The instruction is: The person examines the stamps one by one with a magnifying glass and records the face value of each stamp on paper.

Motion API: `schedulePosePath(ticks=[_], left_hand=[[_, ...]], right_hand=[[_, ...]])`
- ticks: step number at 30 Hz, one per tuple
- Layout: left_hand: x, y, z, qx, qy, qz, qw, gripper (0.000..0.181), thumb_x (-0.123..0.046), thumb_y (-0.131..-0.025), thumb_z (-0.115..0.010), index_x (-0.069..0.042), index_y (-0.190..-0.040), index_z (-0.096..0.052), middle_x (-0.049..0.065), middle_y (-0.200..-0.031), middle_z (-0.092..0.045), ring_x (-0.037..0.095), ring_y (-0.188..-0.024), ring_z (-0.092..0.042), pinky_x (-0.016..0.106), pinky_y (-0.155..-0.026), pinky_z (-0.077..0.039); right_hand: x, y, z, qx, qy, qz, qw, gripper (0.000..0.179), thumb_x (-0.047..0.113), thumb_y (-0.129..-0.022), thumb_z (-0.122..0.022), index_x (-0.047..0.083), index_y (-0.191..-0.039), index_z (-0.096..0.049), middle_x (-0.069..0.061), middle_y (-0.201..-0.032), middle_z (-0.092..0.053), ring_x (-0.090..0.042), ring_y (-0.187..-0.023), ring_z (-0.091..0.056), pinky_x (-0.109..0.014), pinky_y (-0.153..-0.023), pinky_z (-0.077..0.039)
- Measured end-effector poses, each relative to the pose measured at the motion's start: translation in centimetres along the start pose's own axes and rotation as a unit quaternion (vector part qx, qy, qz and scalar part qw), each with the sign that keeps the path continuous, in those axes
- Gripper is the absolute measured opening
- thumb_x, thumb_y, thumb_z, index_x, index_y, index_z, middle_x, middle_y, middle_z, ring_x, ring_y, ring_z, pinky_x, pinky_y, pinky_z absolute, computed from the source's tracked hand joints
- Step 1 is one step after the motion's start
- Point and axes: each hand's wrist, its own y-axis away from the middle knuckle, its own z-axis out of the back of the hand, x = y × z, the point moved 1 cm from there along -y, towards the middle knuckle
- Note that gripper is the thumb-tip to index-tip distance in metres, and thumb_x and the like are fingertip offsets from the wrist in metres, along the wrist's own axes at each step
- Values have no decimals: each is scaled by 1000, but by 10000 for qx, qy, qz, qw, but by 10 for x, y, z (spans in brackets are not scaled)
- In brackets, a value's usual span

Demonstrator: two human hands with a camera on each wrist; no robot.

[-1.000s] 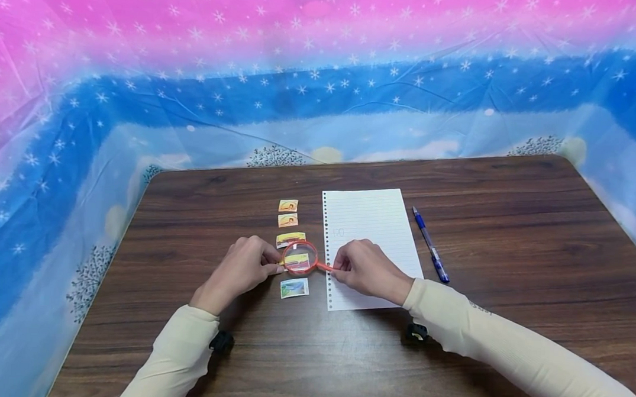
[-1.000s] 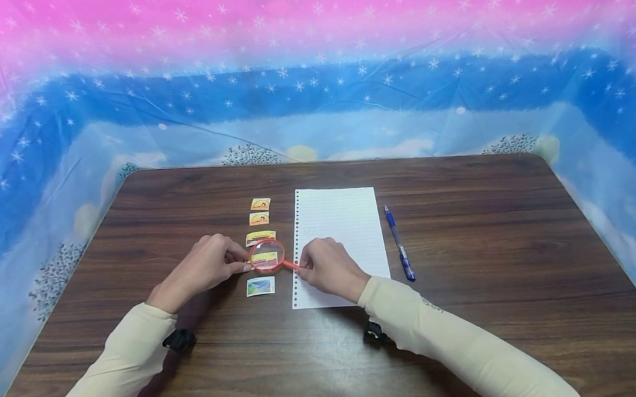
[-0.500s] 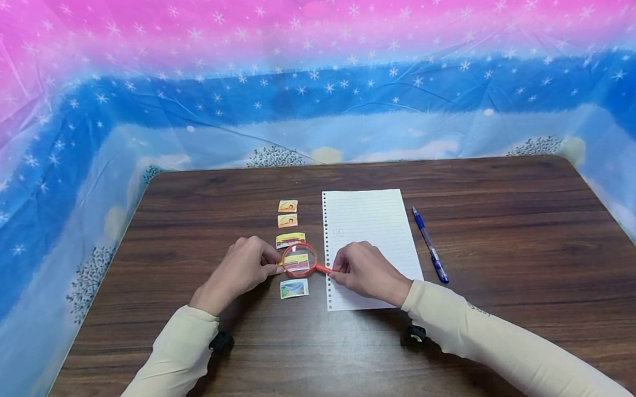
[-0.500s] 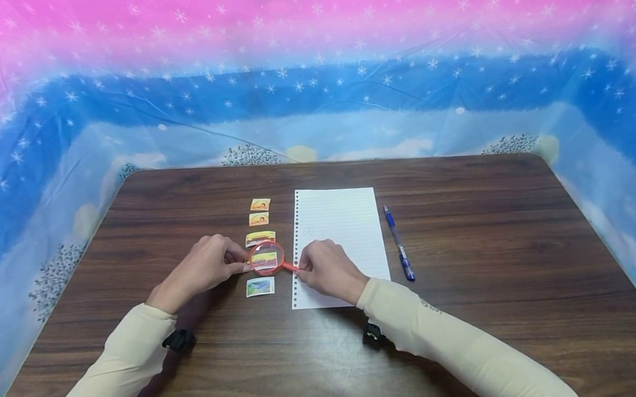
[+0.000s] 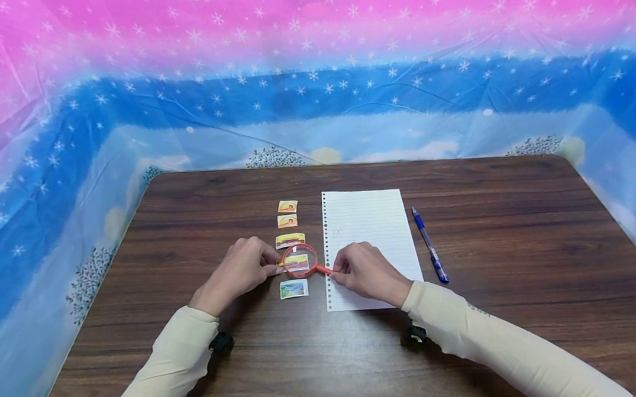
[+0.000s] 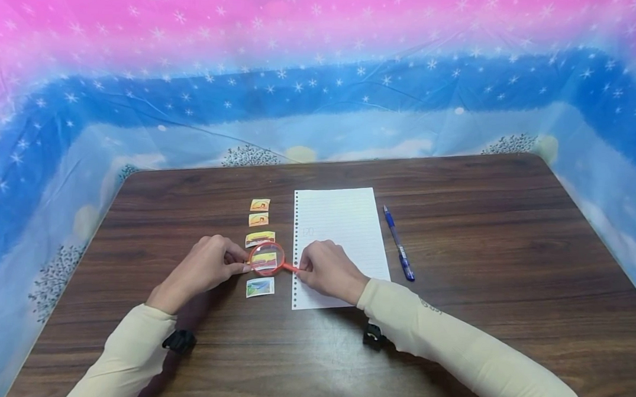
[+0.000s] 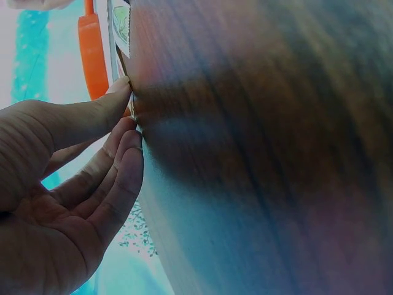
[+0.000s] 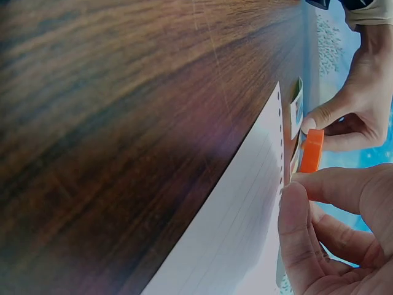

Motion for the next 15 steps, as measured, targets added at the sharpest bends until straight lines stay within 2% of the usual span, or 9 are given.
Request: schedulePosePath(ticks=[9,15], left_hand=[[1,0,-1,22,-2,45,10000,8,-12,-89,-80,-9,-95,-82,0,-87,-75,9,-74,-67,33,-66,-56],[1,0,-1,7,-3,22,10000,9,-13,-89,-80,-9,-96,-82,1,-89,-76,10,-76,-68,34,-67,-56]], right_hand=[[-3,4,12,-195,-102,-114,9997,11,8,-88,-79,9,-78,-73,7,-67,-64,-6,-58,-53,-22,-53,-43],[-13,7,25,-337,-253,-218,9989,8,9,-89,-78,8,-81,-75,6,-70,-66,-8,-61,-57,-26,-56,-47]])
